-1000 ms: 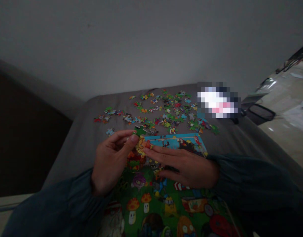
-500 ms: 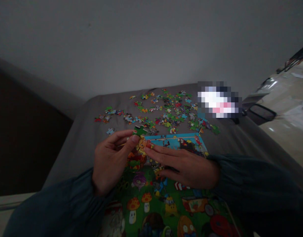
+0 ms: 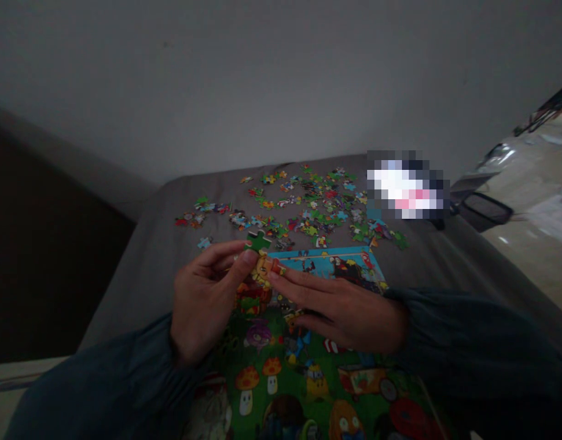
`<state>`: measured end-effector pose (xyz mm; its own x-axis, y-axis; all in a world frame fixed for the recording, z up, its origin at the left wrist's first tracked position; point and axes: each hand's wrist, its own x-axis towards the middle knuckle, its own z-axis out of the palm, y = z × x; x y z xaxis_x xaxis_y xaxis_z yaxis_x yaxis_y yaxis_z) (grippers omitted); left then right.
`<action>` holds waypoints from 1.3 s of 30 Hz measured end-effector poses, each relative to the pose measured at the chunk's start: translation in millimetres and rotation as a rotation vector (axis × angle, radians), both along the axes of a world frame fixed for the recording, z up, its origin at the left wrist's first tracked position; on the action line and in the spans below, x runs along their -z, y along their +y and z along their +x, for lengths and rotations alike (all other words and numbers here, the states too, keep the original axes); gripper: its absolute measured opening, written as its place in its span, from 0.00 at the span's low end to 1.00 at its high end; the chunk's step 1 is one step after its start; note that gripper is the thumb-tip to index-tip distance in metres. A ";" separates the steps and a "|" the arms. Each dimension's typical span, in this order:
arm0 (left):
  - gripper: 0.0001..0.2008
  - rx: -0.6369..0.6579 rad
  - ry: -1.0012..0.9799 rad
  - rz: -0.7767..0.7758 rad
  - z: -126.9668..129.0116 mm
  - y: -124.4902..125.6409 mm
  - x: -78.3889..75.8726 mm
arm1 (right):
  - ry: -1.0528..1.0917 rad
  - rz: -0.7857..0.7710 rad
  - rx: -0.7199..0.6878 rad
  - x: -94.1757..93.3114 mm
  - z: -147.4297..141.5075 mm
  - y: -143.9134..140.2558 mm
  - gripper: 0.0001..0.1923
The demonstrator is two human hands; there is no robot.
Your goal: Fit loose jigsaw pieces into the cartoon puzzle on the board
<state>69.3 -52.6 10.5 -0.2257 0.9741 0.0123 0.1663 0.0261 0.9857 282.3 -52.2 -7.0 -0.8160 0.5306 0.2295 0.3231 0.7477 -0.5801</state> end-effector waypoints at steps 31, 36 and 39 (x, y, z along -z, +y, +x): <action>0.12 -0.021 0.021 0.126 -1.3 1.8 6.5 | -0.061 0.126 -0.019 -0.5 0.7 -1.3 0.41; 0.13 -0.004 -0.018 0.114 -4.2 2.4 8.6 | 0.102 -0.114 0.017 -6.4 -2.4 -1.8 0.45; 0.14 -0.021 -0.005 0.114 -5.4 3.4 9.1 | 0.262 -0.413 0.129 -9.2 -5.0 -2.7 0.52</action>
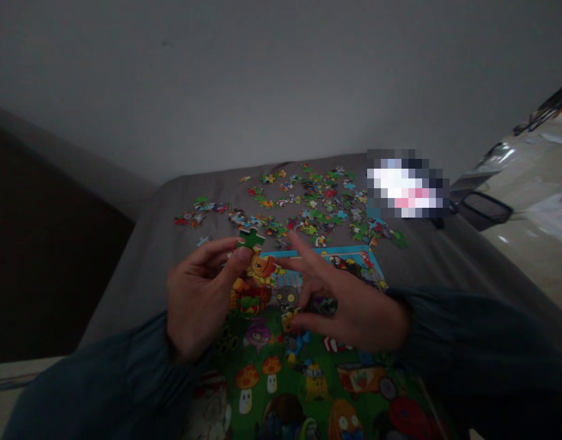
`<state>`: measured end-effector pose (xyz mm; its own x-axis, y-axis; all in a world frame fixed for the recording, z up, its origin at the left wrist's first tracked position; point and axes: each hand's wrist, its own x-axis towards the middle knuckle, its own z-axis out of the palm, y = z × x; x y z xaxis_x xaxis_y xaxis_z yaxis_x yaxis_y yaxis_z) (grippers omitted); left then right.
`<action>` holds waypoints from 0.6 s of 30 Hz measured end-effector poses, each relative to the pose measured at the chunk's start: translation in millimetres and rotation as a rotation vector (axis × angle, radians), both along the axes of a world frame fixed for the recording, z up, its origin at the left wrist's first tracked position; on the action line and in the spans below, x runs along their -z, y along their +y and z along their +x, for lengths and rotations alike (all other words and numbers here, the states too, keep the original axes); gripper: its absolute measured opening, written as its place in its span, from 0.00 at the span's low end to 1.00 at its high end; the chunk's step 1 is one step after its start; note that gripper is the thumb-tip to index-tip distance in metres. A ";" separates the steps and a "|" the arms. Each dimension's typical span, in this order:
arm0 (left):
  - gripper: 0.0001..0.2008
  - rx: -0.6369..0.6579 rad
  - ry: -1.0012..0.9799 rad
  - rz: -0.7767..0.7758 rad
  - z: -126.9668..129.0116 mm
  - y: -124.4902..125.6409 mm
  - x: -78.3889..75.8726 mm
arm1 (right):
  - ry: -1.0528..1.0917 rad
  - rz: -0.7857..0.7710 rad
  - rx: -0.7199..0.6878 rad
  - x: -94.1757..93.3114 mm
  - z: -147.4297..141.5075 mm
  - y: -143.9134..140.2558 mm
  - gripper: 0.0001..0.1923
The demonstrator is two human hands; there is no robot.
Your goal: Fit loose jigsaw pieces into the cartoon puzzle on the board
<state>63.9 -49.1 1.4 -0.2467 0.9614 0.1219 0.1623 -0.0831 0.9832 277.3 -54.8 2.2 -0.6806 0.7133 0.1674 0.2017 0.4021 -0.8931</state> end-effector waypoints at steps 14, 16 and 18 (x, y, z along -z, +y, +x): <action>0.16 0.082 -0.223 -0.106 8.9 -3.8 8.3 | 0.071 -0.464 0.120 1.5 -7.7 0.4 0.09; 0.16 0.087 -0.235 -0.116 10.7 -4.5 7.8 | 0.081 -0.481 0.117 0.8 -7.7 0.7 0.06; 0.16 0.086 -0.244 -0.117 11.6 -4.7 7.3 | 0.067 -0.427 0.114 0.3 -7.2 1.2 0.06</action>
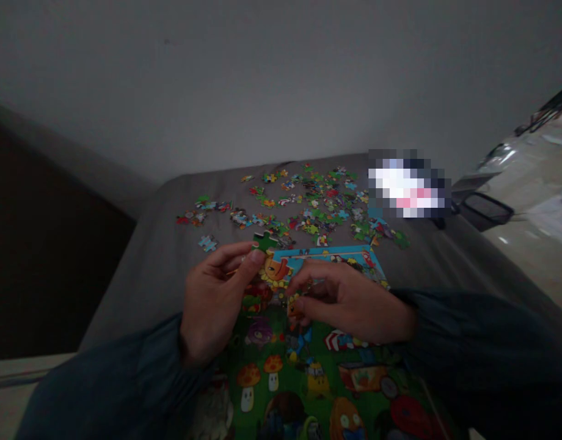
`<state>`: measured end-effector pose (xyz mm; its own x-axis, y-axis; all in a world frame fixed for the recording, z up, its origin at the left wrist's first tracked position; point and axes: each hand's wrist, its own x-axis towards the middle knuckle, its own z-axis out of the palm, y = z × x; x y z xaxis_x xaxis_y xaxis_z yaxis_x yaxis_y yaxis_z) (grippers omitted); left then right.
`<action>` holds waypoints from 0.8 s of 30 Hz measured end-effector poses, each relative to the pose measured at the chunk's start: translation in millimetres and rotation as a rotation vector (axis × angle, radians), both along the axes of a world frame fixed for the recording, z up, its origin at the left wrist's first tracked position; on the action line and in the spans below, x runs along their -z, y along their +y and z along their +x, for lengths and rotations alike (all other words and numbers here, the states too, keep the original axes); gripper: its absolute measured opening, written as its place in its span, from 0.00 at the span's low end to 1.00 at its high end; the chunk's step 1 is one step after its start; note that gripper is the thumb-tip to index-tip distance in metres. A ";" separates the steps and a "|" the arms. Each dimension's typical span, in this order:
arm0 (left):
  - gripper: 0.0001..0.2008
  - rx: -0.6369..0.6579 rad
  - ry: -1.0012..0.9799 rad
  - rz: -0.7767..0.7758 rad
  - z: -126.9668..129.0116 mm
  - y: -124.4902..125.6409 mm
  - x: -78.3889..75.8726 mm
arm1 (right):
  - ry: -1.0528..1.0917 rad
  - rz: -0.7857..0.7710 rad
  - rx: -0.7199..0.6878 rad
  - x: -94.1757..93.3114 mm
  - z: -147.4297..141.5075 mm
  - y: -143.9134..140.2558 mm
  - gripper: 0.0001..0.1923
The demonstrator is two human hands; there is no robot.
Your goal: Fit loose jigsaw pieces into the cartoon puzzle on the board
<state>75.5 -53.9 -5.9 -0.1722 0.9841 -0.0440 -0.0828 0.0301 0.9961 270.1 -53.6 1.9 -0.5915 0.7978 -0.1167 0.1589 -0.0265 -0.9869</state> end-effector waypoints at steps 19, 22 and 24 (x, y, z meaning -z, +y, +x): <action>0.11 0.022 0.155 0.023 13.2 -8.0 -6.6 | -0.103 -0.030 -0.012 -3.7 -5.4 -5.7 0.17; 0.09 0.013 0.178 0.033 14.0 -7.9 -5.9 | -0.075 -0.029 0.008 -3.3 -6.2 -6.2 0.15; 0.08 0.003 0.189 0.050 13.7 -8.2 -5.0 | -0.077 0.000 0.019 -3.4 -6.6 -5.7 0.13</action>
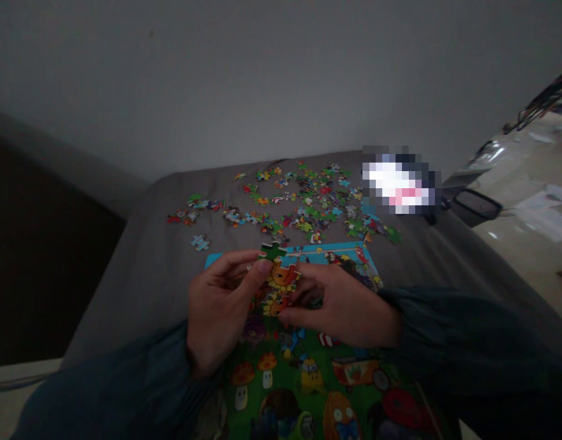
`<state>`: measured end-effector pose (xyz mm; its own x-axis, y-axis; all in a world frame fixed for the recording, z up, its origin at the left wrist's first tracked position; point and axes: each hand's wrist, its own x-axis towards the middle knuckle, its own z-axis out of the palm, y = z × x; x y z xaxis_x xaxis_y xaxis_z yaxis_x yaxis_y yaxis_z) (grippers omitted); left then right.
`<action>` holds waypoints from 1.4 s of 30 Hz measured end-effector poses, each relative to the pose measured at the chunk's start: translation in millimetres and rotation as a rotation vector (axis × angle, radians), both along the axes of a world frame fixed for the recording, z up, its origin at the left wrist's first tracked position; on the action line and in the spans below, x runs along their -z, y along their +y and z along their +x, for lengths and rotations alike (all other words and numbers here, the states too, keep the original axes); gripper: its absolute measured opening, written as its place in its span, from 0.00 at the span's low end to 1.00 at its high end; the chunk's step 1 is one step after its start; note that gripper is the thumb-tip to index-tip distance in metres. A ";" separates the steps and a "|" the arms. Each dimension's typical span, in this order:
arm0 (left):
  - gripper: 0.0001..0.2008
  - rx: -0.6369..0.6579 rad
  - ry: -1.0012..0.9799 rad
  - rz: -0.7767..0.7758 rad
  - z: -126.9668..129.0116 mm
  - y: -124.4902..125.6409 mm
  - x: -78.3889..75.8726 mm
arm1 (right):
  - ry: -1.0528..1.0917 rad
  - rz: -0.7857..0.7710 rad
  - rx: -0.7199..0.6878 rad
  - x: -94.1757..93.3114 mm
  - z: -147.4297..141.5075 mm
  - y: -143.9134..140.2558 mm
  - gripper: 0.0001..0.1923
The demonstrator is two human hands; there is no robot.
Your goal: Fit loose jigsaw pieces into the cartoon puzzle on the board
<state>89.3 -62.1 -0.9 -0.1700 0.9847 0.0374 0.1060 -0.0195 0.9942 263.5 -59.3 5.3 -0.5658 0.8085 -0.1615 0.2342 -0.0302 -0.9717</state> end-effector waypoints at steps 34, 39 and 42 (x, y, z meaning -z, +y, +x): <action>0.05 0.028 0.080 0.114 0.5 -8.8 -7.3 | -0.162 0.378 0.083 -6.2 2.0 0.5 0.13; 0.07 0.084 0.073 0.042 -0.1 -6.7 -11.3 | -0.162 0.456 0.096 -5.9 2.6 0.9 0.10; 0.06 0.103 0.107 0.023 -3.0 -3.3 -15.1 | -0.165 0.449 0.081 -6.8 3.9 1.6 0.10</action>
